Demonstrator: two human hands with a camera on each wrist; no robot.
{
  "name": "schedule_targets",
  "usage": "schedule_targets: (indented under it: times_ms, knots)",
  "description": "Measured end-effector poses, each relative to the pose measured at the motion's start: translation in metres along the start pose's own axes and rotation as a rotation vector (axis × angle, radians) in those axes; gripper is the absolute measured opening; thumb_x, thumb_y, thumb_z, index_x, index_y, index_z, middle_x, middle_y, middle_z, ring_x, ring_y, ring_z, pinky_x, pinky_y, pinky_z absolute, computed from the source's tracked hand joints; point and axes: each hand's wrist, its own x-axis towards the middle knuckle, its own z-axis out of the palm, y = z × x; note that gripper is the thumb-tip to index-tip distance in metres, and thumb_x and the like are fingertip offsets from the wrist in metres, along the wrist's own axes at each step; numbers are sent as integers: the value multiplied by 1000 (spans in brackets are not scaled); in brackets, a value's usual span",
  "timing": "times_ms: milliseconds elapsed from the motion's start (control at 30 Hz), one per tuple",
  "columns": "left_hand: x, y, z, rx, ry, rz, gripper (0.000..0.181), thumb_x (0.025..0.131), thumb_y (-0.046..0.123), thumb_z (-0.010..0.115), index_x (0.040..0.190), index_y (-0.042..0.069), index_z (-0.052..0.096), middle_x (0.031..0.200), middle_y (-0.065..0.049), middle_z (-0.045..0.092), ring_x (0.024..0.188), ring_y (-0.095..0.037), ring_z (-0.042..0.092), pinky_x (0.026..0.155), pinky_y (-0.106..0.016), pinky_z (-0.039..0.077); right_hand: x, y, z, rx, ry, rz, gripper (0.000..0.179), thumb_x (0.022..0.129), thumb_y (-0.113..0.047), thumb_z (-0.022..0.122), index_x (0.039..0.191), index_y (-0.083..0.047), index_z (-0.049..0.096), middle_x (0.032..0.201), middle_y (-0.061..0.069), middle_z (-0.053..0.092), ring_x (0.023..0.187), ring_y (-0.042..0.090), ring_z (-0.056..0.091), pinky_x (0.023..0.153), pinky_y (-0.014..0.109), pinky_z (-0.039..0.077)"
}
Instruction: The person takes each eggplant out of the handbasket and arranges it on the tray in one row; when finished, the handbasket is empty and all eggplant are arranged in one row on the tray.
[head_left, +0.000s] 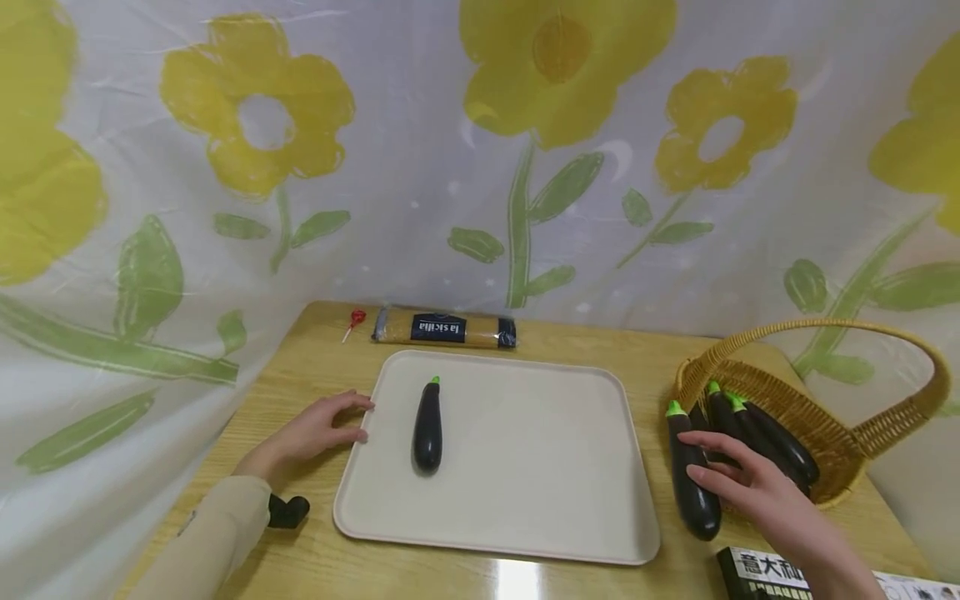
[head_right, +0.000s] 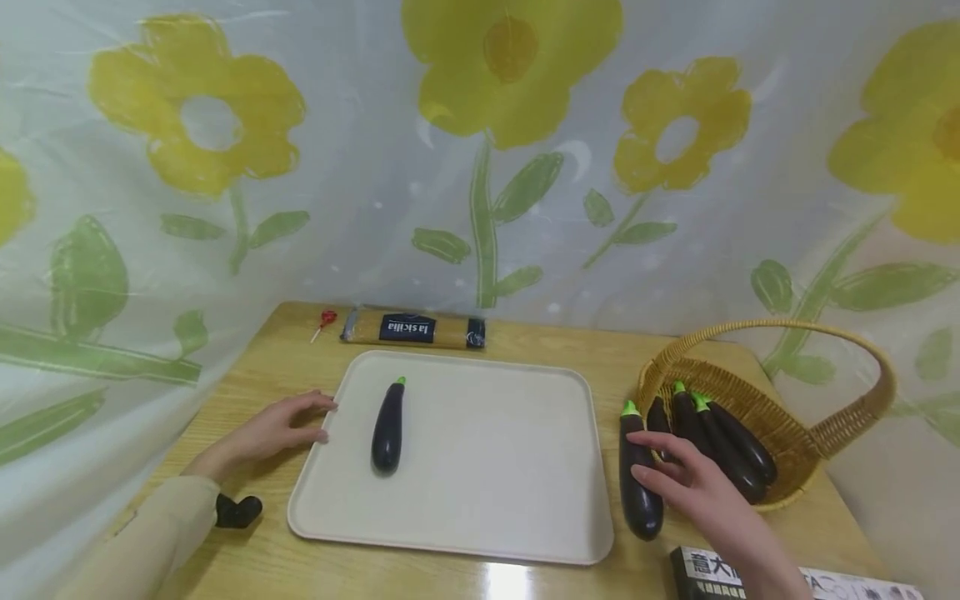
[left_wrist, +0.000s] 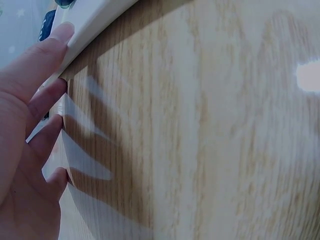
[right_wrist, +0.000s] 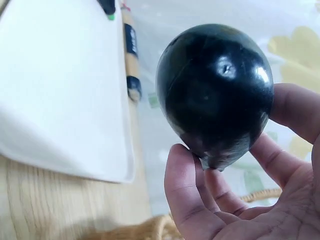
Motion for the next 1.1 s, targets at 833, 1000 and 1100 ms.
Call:
schedule_targets:
  times_ms: [833,1000,1100]
  knots:
    - [1,4,0,0,16,30,44,90,30,72,127,9,60,142,-23,48,139,-50,26,113,-64,19,111,-35,118,25,-185,-193,45,93,-25,68,134,-12,57,144,19,39,114,30,60,89,39,52]
    - [0,2,1,-6,28,49,44,89,28,73,126,8,61,141,-23,50,138,-51,27,112,-64,19,134,-47,147,-27,-212,-198,43,92,-26,69,132,-14,59,136,19,41,106,25,64,82,35,52]
    - [-1,1,0,3,24,34,45,89,29,73,127,9,60,142,-23,49,139,-50,27,113,-63,19,147,-52,163,-60,-229,-213,43,91,-25,70,132,-14,59,131,18,41,105,24,64,83,35,51]
